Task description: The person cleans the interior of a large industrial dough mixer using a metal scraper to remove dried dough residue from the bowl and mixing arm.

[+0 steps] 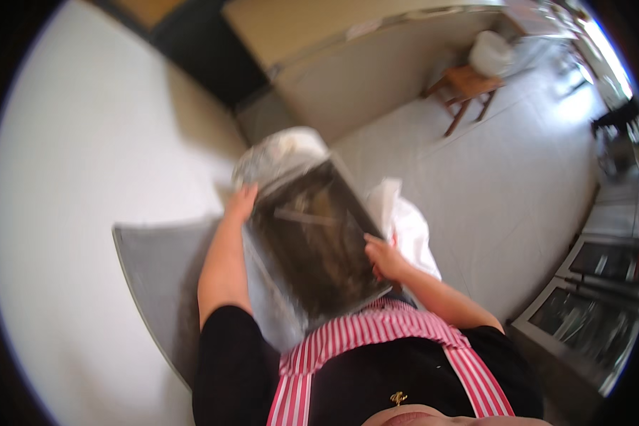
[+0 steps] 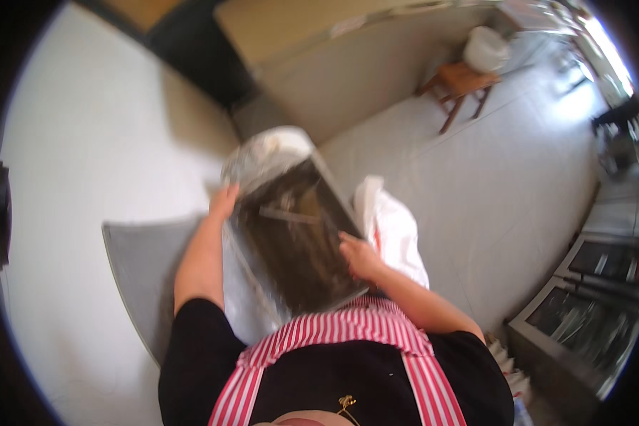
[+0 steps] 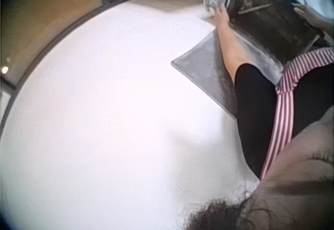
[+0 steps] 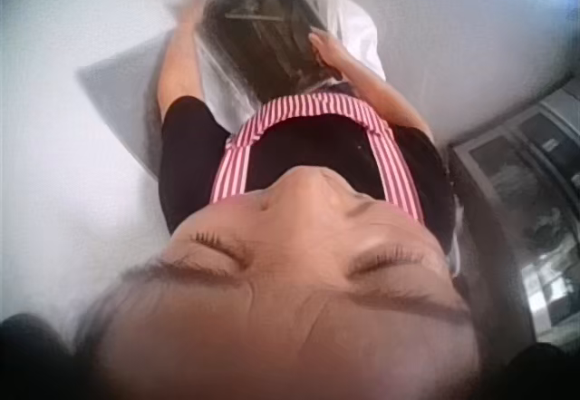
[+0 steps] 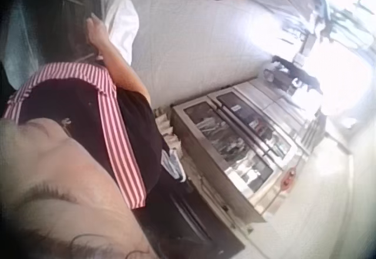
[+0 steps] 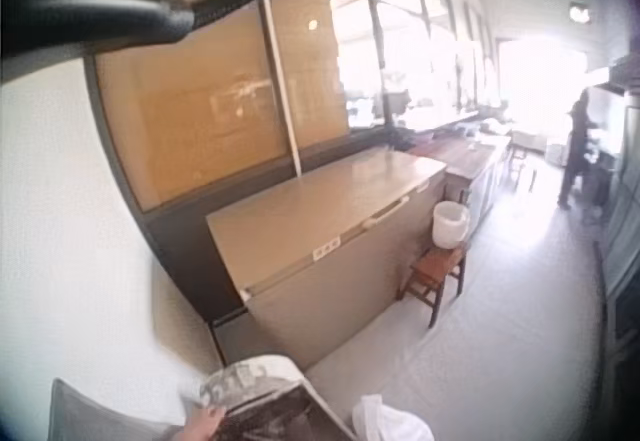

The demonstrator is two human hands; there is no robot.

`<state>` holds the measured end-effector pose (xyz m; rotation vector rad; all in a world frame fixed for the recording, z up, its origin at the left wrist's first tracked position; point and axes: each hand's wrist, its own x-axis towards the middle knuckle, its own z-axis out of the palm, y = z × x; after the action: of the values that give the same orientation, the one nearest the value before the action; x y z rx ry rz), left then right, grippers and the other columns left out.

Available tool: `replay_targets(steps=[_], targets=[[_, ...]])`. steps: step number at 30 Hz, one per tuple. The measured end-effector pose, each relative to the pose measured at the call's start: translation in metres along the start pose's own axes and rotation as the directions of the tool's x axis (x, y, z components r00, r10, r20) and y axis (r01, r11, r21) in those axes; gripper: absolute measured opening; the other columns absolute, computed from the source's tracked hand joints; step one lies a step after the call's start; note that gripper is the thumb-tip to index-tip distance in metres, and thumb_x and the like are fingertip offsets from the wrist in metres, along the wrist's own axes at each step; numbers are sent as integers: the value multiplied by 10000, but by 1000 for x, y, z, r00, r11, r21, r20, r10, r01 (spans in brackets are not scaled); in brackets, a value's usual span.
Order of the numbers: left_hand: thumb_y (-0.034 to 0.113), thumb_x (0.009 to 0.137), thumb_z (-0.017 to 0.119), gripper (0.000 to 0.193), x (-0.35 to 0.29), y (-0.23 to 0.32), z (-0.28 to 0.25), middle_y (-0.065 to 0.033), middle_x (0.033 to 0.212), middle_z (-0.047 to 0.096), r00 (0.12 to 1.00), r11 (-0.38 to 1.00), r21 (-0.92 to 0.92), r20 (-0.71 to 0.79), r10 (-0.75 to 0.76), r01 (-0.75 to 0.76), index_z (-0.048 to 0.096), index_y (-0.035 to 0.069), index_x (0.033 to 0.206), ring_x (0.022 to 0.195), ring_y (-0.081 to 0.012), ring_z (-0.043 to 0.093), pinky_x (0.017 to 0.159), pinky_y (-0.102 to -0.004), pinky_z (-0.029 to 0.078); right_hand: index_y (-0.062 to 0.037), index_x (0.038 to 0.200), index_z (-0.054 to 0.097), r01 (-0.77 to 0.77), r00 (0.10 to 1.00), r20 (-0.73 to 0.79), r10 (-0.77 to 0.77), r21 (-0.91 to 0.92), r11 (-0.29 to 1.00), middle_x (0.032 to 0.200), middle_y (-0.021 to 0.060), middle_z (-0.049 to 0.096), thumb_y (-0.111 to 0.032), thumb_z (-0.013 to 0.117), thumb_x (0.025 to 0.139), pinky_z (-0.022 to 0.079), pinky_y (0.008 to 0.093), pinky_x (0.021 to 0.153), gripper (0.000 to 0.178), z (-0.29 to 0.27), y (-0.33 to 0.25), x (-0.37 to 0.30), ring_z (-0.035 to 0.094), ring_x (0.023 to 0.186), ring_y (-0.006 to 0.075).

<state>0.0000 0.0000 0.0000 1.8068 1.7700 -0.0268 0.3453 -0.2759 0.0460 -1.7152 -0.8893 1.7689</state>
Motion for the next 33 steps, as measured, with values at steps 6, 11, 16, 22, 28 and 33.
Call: replay_targets(steps=[6,11,16,22,28,33], targets=[[479,908,330,531,-10,12,31,-196,988,628,1000,995,101,-7,-14,15,642,53,962,959,-372,576,834,-453,440,-128,1326,454,-99,995,-27,95,-220,971,569,80,524,-206,551,881,436,309,432,462,17,-16,50,493,435,148],[416,914,309,504,7,-3,39,-190,948,637,999,998,43,26,46,-47,661,55,908,929,-369,587,817,-452,447,-112,1282,503,-127,990,19,138,-283,951,625,120,588,-182,535,868,475,331,471,421,31,-32,123,561,465,179],[390,904,341,460,19,-4,41,-164,875,650,994,983,-163,92,-65,80,662,67,841,872,-357,599,778,-430,456,-152,1289,499,-215,970,2,244,-465,859,663,127,598,-215,513,876,477,363,472,417,47,-36,180,566,465,216],[378,896,384,413,19,7,37,-147,877,650,934,936,-155,-122,-336,317,648,68,833,857,-356,599,749,-448,460,-189,1306,489,-330,937,-51,345,-454,828,595,114,571,-247,513,890,457,364,418,420,62,-21,200,537,425,205],[381,899,380,413,19,4,39,-160,903,644,932,945,-132,-174,-319,299,647,68,858,875,-369,592,733,-468,464,-157,1245,551,-278,958,-92,271,-522,806,685,149,633,-254,520,876,497,354,542,383,75,-6,210,587,486,214],[380,895,387,402,20,3,40,-162,889,644,930,947,-140,-195,-313,289,649,77,855,864,-374,593,728,-468,466,-143,1204,581,-201,974,-56,218,-655,729,728,159,649,-244,508,854,518,357,606,371,74,2,226,641,572,250]])
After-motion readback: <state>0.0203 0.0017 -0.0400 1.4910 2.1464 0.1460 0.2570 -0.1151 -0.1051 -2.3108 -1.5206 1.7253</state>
